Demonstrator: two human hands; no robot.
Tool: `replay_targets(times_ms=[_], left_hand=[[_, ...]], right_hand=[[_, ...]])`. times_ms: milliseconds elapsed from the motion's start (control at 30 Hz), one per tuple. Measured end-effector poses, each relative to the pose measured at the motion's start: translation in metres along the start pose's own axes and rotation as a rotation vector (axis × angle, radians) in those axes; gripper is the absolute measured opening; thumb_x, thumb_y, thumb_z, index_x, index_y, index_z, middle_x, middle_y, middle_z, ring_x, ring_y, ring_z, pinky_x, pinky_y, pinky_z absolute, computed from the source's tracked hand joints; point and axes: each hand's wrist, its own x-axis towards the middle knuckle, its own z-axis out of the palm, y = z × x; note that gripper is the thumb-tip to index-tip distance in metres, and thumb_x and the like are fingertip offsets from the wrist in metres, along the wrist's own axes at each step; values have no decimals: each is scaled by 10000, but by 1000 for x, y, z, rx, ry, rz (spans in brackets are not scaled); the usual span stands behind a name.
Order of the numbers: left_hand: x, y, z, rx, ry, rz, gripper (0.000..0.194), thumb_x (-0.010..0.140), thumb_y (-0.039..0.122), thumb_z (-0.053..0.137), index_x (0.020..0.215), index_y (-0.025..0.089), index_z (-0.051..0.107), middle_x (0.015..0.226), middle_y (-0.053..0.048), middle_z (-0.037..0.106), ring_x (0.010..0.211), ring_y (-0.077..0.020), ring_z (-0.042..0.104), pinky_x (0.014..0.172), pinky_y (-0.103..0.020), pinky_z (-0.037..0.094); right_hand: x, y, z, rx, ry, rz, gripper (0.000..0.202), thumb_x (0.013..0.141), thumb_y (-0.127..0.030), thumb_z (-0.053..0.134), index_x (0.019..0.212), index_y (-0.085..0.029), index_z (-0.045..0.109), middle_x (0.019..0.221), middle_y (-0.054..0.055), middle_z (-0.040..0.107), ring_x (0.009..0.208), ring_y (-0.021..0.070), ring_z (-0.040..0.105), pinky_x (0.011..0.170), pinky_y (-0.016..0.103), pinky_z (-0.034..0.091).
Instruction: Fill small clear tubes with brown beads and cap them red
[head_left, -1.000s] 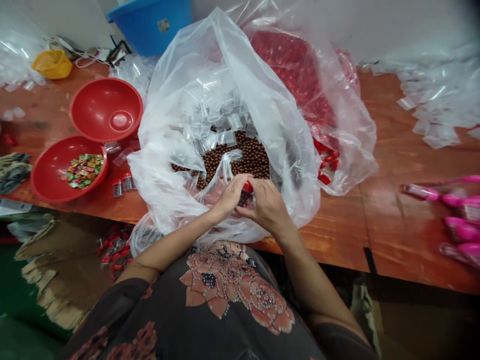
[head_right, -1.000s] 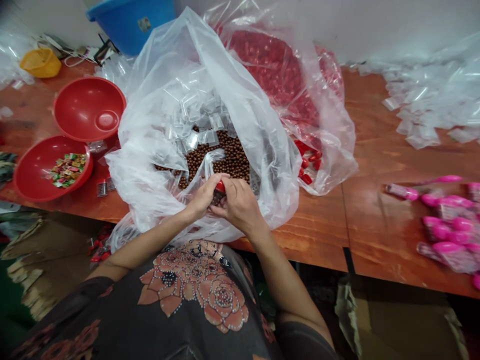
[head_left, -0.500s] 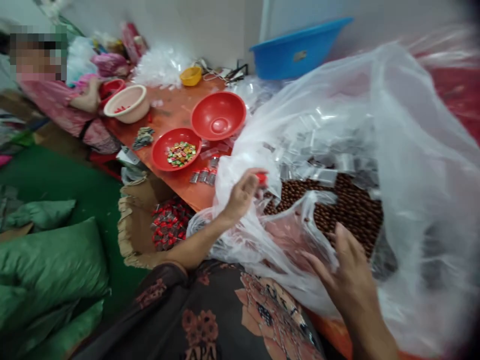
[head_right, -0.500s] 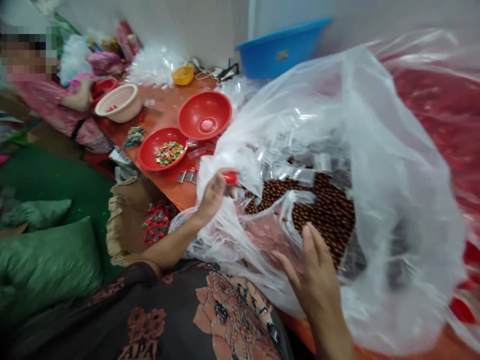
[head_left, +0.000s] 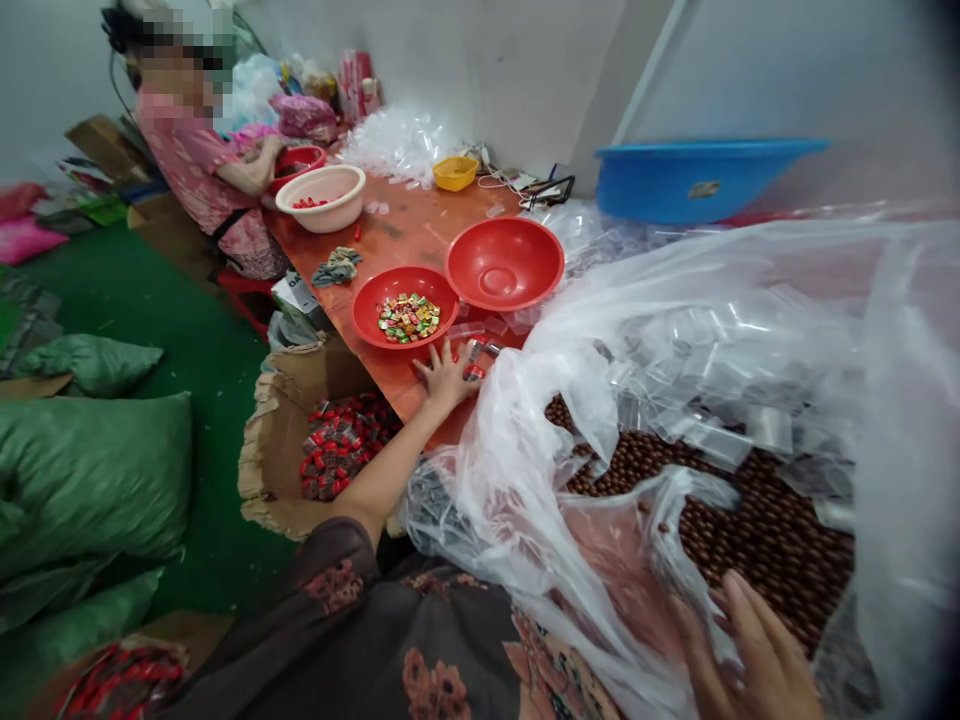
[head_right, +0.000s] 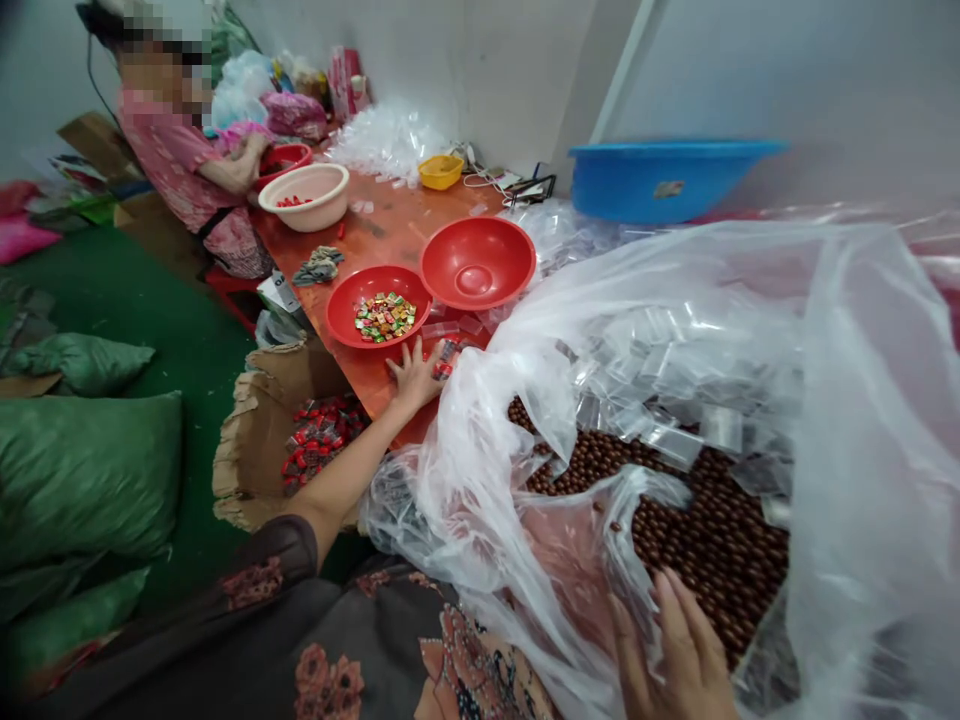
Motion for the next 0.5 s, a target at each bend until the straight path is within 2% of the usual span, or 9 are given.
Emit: replay_targets(times_ms=[133,300,500], left_hand=[[11,-2,2,9,-92,97,663,860,634,497,1481,416,420,1631,-28,280,1495,-463,123,1072,-805,102],[-5,-13,2,-30,-47,169,603,890,585,473,1450,364,482,1570,-40,404,1488,-401,204,1106,-772,105],[-15,-17,3,-61,-24,208,656,847,606,557,1437,325,500,1576,-74,389,1456,-402,270,1101,-764,136]], right_hand=[[0,5,4,-108,18,-164,671,945,-413,560,1540,-196,340,1370,173,573,1214,329,598,979,489,536],[2,3,9,-155,19,-177,665,952,-388,552,1548,-204,326,1342,168,587,1167,311,622,953,464,545],[4,-2,13,-195,7,-224,631,964,-404,525,1537,-201,352,1282,162,625,1149,305,628,936,453,546]])
